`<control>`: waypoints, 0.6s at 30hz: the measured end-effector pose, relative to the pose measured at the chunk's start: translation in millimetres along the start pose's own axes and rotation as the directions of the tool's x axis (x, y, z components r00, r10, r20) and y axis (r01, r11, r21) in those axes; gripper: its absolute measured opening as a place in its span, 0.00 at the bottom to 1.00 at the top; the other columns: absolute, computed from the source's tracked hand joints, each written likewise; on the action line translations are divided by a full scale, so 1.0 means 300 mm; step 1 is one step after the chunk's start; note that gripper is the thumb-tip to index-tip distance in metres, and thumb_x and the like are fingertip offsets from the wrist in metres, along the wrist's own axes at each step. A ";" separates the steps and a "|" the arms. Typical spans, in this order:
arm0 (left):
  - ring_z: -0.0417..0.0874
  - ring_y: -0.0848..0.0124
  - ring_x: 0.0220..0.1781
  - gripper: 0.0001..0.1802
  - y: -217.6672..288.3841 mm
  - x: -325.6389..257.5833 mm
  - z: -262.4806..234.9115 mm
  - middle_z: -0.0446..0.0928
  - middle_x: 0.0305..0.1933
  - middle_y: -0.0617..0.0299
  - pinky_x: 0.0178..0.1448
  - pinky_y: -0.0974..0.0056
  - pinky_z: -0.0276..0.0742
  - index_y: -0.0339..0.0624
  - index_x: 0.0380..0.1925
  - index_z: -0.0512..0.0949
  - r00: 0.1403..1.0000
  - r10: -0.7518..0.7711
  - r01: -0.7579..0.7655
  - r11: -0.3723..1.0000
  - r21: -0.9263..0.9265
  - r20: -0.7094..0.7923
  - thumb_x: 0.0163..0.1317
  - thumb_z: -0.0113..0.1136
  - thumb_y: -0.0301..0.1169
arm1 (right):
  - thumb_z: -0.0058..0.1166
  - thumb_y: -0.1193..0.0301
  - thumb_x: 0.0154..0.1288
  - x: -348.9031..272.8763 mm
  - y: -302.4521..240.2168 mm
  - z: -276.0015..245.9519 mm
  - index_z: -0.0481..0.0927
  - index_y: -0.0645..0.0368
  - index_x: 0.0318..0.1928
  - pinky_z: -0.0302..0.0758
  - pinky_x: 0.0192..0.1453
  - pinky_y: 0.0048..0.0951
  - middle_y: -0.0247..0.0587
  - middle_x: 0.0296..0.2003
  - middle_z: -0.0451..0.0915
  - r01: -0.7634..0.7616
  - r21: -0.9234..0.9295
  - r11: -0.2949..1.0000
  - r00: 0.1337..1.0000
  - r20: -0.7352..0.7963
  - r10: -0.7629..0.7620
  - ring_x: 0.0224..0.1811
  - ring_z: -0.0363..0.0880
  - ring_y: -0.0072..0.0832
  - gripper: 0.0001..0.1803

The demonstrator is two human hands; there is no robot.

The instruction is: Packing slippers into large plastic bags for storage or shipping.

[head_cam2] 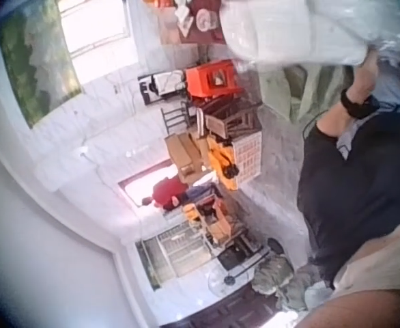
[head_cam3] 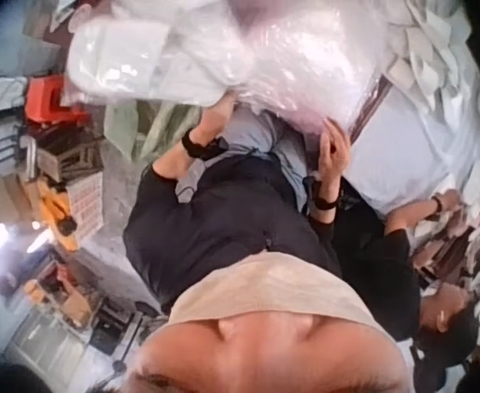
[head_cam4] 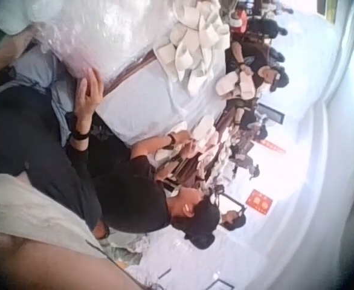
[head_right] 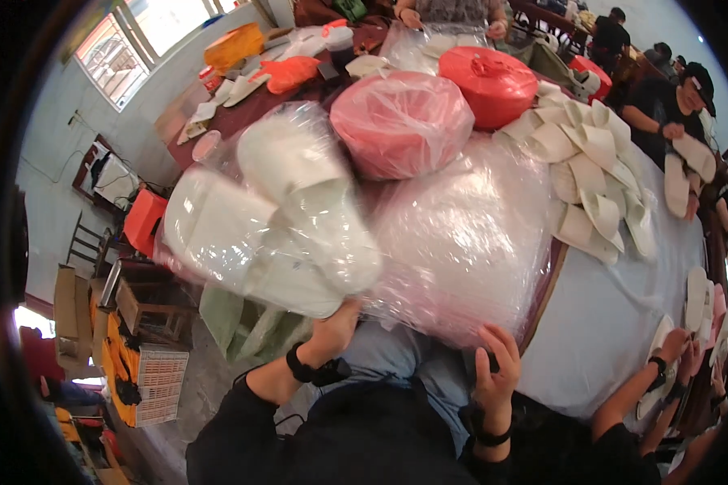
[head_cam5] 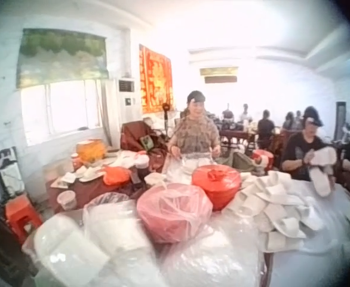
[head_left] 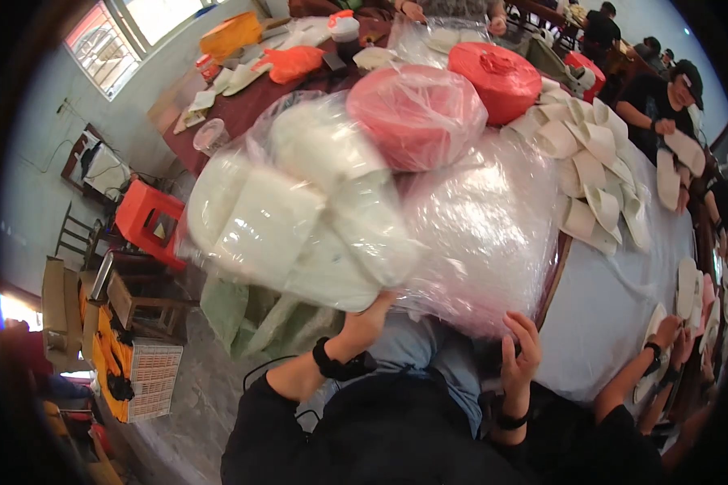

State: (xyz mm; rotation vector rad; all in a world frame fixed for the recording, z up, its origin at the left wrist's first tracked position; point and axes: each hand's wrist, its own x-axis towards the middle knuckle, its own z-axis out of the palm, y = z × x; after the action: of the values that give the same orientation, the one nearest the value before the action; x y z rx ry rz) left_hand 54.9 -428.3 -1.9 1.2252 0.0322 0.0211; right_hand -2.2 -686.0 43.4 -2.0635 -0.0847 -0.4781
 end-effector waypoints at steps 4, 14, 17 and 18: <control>0.78 0.67 0.45 0.11 -0.013 0.000 -0.127 0.78 0.42 0.59 0.51 0.63 0.74 0.34 0.46 0.75 0.933 0.076 -0.111 0.991 -0.079 -0.352 0.65 0.51 0.23 | 0.50 0.81 0.59 -0.003 0.031 0.009 0.79 0.65 0.45 0.69 0.59 0.34 0.49 0.49 0.77 -0.008 -0.068 0.998 1.000 0.009 0.009 0.53 0.75 0.40 0.13; 0.78 0.68 0.48 0.12 0.132 -0.052 -0.119 0.77 0.45 0.61 0.52 0.61 0.74 0.38 0.47 0.72 0.865 -0.074 -0.178 0.880 -0.441 -0.496 0.65 0.50 0.24 | 0.47 0.82 0.62 -0.002 0.031 0.022 0.79 0.64 0.45 0.65 0.62 0.32 0.47 0.50 0.76 -0.057 -0.005 0.998 0.998 -0.033 0.057 0.56 0.73 0.37 0.13; 0.77 0.66 0.49 0.12 0.179 -0.069 -0.079 0.77 0.47 0.59 0.55 0.60 0.72 0.37 0.48 0.72 0.871 -0.038 -0.218 0.864 -0.454 -0.489 0.66 0.48 0.25 | 0.46 0.82 0.62 0.000 0.026 0.027 0.79 0.65 0.45 0.65 0.62 0.32 0.47 0.51 0.76 -0.051 -0.026 0.998 0.998 -0.041 0.050 0.56 0.73 0.37 0.12; 0.77 0.65 0.50 0.12 0.190 -0.076 -0.068 0.77 0.48 0.58 0.56 0.59 0.72 0.37 0.49 0.72 0.872 -0.030 -0.223 0.864 -0.451 -0.489 0.66 0.47 0.25 | 0.46 0.82 0.62 0.001 0.029 0.030 0.79 0.65 0.45 0.65 0.62 0.32 0.47 0.51 0.76 -0.052 -0.027 0.998 0.997 -0.050 0.050 0.56 0.73 0.37 0.12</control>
State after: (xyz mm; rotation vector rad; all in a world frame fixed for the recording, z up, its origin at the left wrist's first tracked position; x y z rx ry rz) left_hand 31.6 -390.5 45.3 0.6731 0.3808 0.4085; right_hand 2.9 -683.0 32.6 -2.0748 0.0040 -0.5011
